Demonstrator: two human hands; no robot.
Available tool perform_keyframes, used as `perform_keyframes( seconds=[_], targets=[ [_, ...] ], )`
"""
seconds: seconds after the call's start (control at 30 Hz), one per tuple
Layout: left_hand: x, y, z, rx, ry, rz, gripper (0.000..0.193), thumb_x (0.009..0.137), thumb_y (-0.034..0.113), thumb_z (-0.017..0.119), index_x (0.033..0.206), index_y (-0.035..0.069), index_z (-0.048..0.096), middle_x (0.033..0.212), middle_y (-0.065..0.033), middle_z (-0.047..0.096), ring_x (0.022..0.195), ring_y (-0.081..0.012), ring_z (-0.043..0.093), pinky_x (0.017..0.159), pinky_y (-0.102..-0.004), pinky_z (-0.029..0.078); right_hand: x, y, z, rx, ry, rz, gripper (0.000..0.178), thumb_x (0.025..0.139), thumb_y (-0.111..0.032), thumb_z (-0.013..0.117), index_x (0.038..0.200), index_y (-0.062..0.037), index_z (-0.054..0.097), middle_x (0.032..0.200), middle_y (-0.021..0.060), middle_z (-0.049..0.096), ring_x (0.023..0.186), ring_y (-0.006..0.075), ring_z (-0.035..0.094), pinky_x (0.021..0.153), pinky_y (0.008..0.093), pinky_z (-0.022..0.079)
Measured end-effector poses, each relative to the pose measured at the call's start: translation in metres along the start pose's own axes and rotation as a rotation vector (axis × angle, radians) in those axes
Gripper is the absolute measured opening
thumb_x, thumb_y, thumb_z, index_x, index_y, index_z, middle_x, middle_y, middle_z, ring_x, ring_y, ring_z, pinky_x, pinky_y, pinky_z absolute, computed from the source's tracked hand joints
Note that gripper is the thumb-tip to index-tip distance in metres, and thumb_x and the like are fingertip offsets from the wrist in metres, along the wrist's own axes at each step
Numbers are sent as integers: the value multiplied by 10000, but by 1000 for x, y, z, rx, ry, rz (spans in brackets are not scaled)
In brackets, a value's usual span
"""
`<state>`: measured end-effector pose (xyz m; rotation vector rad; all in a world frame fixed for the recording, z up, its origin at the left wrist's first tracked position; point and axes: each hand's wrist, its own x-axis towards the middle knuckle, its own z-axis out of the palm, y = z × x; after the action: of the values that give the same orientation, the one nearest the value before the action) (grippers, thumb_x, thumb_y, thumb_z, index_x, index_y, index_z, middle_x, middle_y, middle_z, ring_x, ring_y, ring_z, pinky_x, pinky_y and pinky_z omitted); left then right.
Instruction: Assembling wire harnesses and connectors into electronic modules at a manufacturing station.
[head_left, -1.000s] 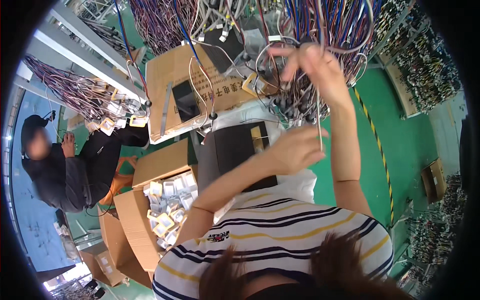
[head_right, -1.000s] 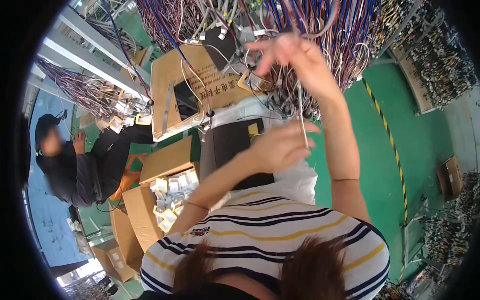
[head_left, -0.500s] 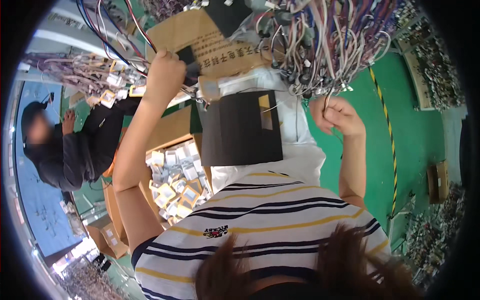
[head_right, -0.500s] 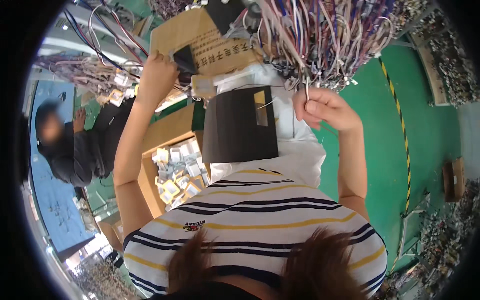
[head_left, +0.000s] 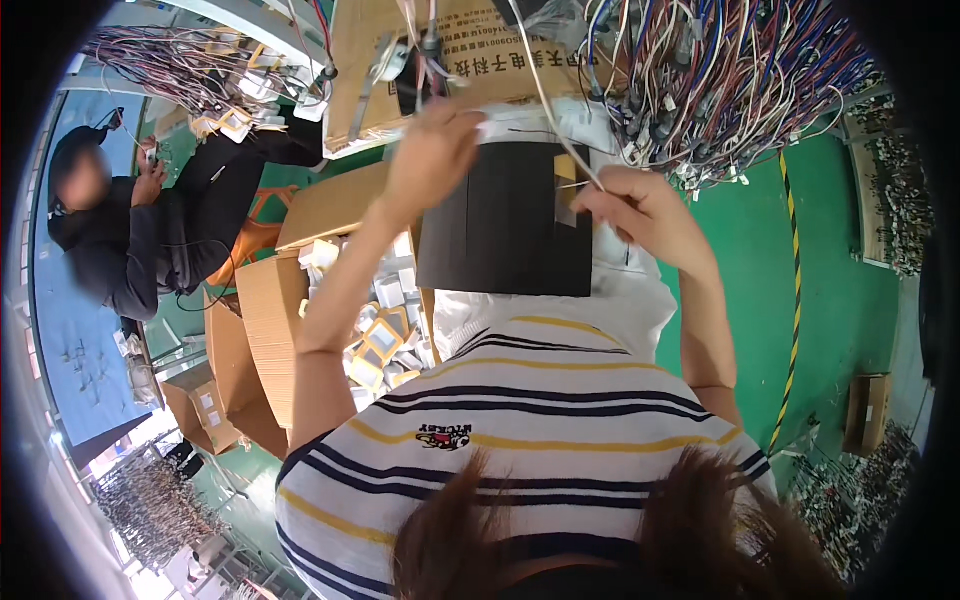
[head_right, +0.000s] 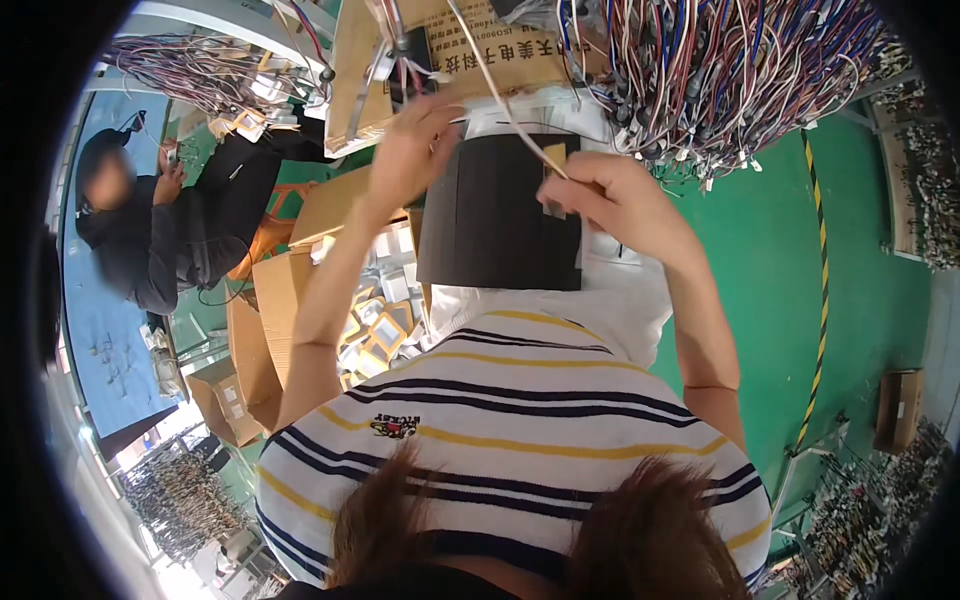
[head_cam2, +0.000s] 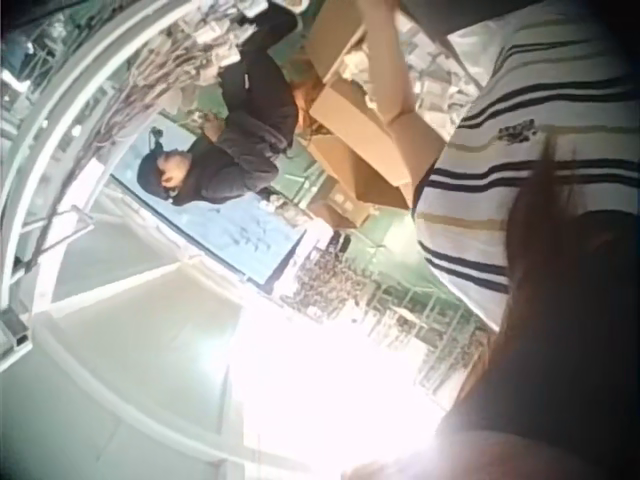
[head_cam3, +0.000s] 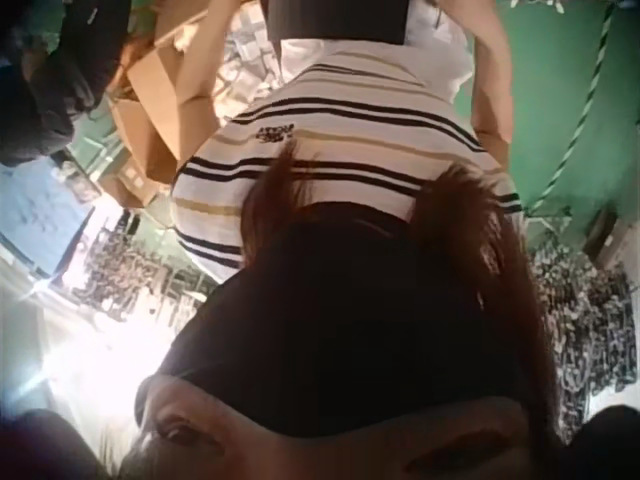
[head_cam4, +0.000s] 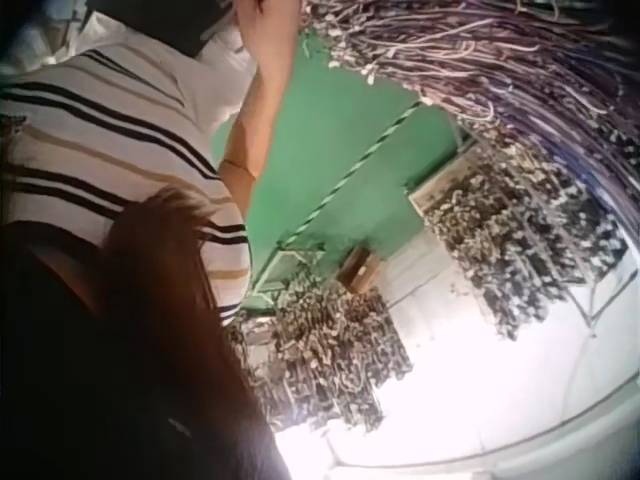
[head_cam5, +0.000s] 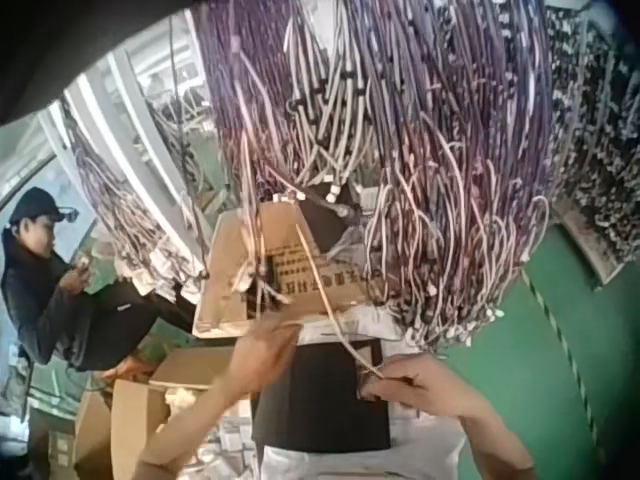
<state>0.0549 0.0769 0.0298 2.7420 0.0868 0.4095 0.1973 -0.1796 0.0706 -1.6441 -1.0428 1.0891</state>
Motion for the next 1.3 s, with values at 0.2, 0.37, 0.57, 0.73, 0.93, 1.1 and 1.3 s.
perform_keyframes(
  seconds=[0.2,0.37,0.57,0.73,0.93,1.1,1.3],
  targets=[
    [-28,115,23,-1347,-337,-479,243,1010,253,429,979,42,544,721,6,528,644,-94,516,634,-227,416,8,5,16,256,409,-233,177,940,-61,542,883,56,662,833,61,608,675,104,607,586,226,492],
    [-51,115,31,-813,-68,-494,210,1000,174,435,904,26,548,678,-14,476,662,-123,514,624,-233,410,-16,5,26,-718,650,-175,157,894,-120,614,840,7,689,761,100,588,635,200,614,621,222,501],
    [-54,137,39,-762,112,-425,176,925,146,507,821,10,547,761,-182,538,722,-395,542,642,-429,443,-17,3,53,-771,136,-583,296,827,-196,661,1081,-73,572,956,86,624,901,292,590,791,447,405],
    [-100,64,35,-771,357,-961,388,976,345,419,811,36,586,655,-81,535,531,-219,536,528,-344,439,-9,17,39,-726,-21,-326,171,852,-89,620,1015,-39,611,898,103,617,820,274,604,723,372,460],
    [-278,-57,100,476,-502,-1319,529,761,446,712,1102,69,565,1124,-145,622,1045,-341,578,880,-456,438,15,11,49,-597,56,-426,202,852,-34,627,1048,-54,667,837,98,616,716,236,607,613,281,469],
    [-301,-43,111,477,-99,-1023,500,690,333,806,1047,64,582,1031,-112,628,1039,-276,580,883,-429,424,31,13,61,-499,90,-412,280,863,-7,612,1128,-79,668,868,88,640,714,183,614,627,254,472],
    [-176,24,35,-1582,962,-1026,325,918,139,556,1205,-1,497,1193,-121,573,1124,-260,564,968,-393,462,47,-8,82,-110,119,-398,261,819,9,656,1072,-48,685,843,92,668,682,168,609,599,245,468]
  ],
)
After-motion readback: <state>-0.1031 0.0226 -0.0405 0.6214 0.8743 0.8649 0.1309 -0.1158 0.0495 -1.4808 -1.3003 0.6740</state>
